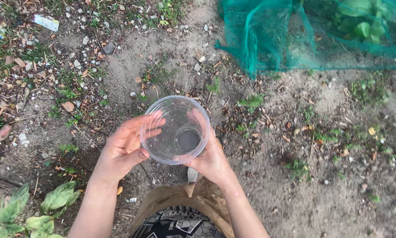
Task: The person fills a plastic cup with water from a bucket and pours it onto plants by hand in an outdoor garden.
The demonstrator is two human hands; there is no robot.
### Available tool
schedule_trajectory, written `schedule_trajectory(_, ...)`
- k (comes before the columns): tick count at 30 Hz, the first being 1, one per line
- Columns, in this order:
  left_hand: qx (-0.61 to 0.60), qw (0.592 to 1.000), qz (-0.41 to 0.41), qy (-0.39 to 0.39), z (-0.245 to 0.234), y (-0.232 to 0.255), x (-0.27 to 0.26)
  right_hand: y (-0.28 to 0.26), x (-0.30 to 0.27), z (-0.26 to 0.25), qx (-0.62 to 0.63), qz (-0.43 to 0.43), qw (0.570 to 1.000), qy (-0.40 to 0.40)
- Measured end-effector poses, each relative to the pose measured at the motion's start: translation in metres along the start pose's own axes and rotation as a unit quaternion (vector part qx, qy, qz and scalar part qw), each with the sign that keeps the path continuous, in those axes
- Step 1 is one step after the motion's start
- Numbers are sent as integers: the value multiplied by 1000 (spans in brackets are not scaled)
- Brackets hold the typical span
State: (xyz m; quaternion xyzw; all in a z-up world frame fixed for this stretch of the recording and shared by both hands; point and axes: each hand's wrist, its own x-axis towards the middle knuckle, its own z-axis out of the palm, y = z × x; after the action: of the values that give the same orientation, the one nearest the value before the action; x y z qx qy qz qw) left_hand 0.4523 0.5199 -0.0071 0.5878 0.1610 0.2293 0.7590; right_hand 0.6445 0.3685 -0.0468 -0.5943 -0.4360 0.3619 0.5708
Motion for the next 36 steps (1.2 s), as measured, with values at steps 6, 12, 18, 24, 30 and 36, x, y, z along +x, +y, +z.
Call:
schedule_trajectory(6,20,999,16,30,-55,-13,110,30,132,-27,67,12,997,-34)
schedule_trajectory(12,40,997,18,60,-98,3,225,29,263,-62,35,-3,998,-57)
schedule_trajectory(18,39,997,14,60,-146,18,306,40,365,-76,-1,-9,997,-73)
schedule_trajectory(24,60,997,7,52,-218,24,393,62,476,-72,-41,-4,997,-72)
schedule_trajectory(30,91,995,16,36,-318,44,503,80,612,-47,10,-13,999,-51)
schedule_trajectory(36,133,991,21,-1,-385,77,585,83,713,-40,86,25,994,-58)
